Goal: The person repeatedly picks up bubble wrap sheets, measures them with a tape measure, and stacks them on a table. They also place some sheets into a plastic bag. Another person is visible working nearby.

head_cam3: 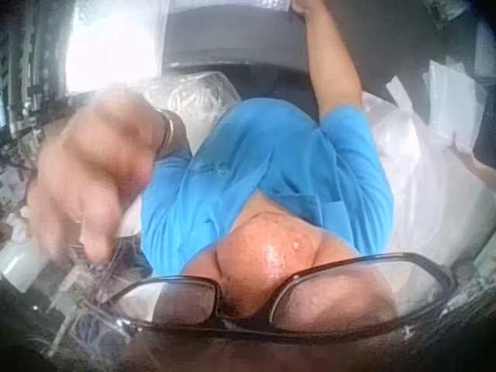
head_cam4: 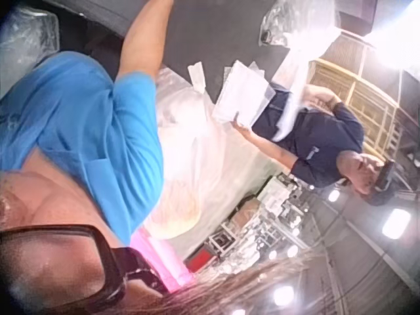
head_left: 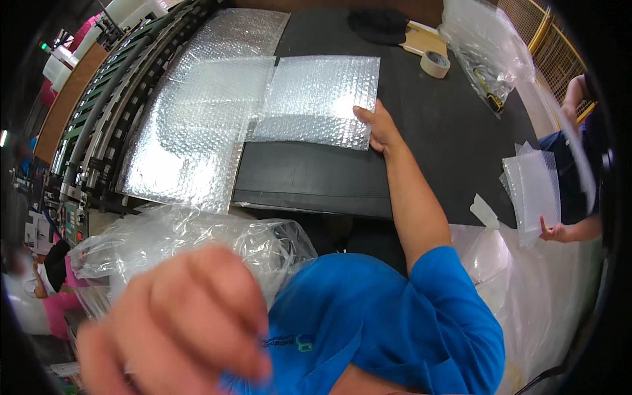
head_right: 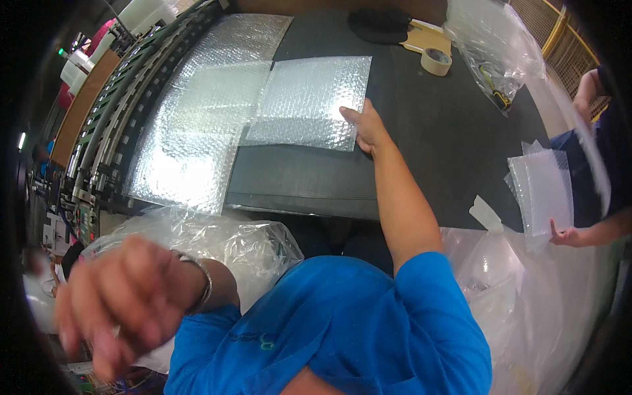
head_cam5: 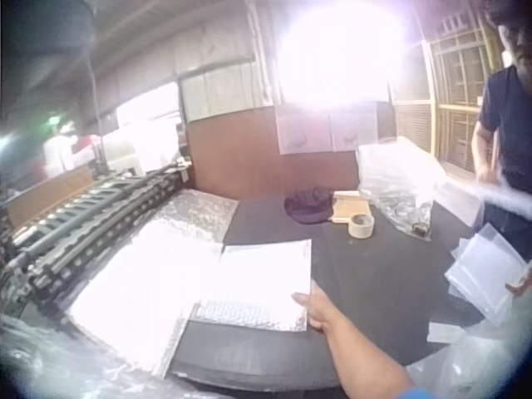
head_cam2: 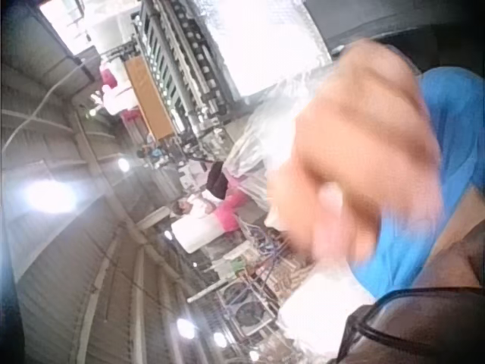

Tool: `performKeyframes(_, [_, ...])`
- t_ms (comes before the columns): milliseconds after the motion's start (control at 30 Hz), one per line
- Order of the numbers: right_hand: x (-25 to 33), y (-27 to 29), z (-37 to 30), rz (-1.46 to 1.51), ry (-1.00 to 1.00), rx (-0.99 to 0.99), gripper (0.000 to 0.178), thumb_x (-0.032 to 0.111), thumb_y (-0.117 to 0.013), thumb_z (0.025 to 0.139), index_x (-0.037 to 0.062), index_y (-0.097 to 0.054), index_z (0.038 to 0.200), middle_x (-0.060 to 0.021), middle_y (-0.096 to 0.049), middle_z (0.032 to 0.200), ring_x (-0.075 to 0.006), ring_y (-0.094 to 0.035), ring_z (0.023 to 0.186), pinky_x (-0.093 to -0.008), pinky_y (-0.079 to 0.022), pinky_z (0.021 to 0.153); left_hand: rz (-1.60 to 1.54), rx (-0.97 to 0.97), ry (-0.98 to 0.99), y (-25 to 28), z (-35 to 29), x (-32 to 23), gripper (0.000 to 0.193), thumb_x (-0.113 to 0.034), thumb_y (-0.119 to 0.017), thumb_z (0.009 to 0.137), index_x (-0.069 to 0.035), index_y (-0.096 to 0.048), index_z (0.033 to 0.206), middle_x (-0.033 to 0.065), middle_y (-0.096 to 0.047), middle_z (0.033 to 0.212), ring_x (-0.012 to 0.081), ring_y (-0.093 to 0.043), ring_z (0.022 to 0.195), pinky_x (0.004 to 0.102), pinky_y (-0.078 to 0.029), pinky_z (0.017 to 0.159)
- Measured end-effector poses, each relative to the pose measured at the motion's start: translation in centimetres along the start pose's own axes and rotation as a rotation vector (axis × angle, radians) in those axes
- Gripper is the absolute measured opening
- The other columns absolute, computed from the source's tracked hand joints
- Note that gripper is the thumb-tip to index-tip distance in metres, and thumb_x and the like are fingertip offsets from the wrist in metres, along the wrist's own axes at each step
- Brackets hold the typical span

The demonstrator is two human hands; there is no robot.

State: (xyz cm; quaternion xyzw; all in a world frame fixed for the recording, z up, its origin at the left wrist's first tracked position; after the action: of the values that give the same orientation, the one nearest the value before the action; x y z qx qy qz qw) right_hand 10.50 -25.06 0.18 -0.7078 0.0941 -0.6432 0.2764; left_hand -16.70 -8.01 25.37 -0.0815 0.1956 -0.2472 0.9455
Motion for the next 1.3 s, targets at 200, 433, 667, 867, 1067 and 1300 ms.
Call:
performKeyframes(200, [-0.1, -0.2, -0.3, -0.01, -0.007, -0.015, 0.04, 0.011, -0.057, 0.081, 0.0013, -0.037, 0.114, -0.0111, -0.05, 0.102, -0.0184, -0.054, 0.087, -0.0324, -0.049, 0.069, 1.034, -0.189, 0.423, 14.4, -3.7, 9.2, 0.025, -0.018, -0.053, 0.084, -0.001, -0.052, 0.102, 0.0118, -0.054, 0.1, 0.0181, -0.052, 0.091, 0.0287, -0.041, 0.078])
performKeyframes(433, [-0.6, 1.4, 1.0, -0.114, 0.003, -0.055, 0.04, 0.004, -0.052, 0.082, 0.0046, -0.034, 0.118, -0.0104, -0.05, 0.105, -0.0197, -0.053, 0.091, -0.0344, -0.05, 0.069, 2.186, 0.361, 0.88, 28.7, -7.2, 15.4, 0.052, -0.04, -0.053, 0.079, -0.014, -0.044, 0.123, 0.0172, -0.032, 0.133, 0.0329, -0.023, 0.127, 0.0581, -0.016, 0.098])
performKeyframes(667, [0.5, 0.5, -0.4, 0.001, -0.044, -0.034, 0.045, 0.003, -0.051, 0.082, 0.0067, -0.03, 0.122, -0.0127, -0.047, 0.111, -0.0266, -0.052, 0.098, -0.0431, -0.048, 0.078, 1.846, 0.562, 0.866, 23.9, -11.5, 17.9, 0.046, -0.039, -0.053, 0.077, -0.018, -0.048, 0.118, 0.0103, -0.046, 0.121, 0.0259, -0.038, 0.116, 0.0553, -0.019, 0.098])
performKeyframes(867, [0.8, 0.3, -0.7, 0.065, -0.076, -0.042, 0.051, 0.006, -0.055, 0.08, 0.0069, -0.031, 0.124, -0.0118, -0.046, 0.113, -0.0276, -0.05, 0.1, -0.0439, -0.045, 0.083, 1.647, 0.512, 0.693, 19.2, -13.6, 17.9, 0.04, -0.039, -0.056, 0.076, -0.021, -0.054, 0.111, 0.0084, -0.05, 0.115, 0.0255, -0.043, 0.108, 0.0467, -0.027, 0.093])
performKeyframes(1067, [0.8, 0.1, -1.7, -0.11, 0.049, -0.035, 0.055, 0.002, -0.059, 0.075, 0.0017, -0.032, 0.123, -0.0124, -0.047, 0.115, -0.0251, -0.049, 0.102, -0.0359, -0.042, 0.086, 1.342, 0.663, 0.638, 13.0, -13.5, 20.7, 0.043, -0.041, -0.057, 0.075, -0.02, -0.053, 0.113, 0.0098, -0.049, 0.117, 0.0294, -0.043, 0.108, 0.0436, -0.029, 0.092])
performKeyframes(1300, [8.2, 0.2, -8.6, -0.274, 0.3, -0.03, 0.049, -0.002, -0.062, 0.07, 0.004, -0.045, 0.115, -0.0082, -0.053, 0.106, -0.02, -0.051, 0.097, -0.0316, -0.041, 0.083, 1.579, -0.236, 0.149, 15.1, -8.9, 17.2, 0.082, -0.046, -0.064, 0.069, -0.001, -0.029, 0.128, 0.0199, -0.038, 0.125, 0.0334, -0.038, 0.115, 0.0427, -0.026, 0.097])
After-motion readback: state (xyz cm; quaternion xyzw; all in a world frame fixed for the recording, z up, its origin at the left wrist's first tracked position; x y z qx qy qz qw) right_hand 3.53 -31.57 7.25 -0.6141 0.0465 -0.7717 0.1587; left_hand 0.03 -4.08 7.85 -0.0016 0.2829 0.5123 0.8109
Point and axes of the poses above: each hand's wrist, its own z-axis towards the middle knuckle, its own y-axis out of the back of the hand, x = y × z, the point moved 3 cm from there along z, towards the middle knuckle
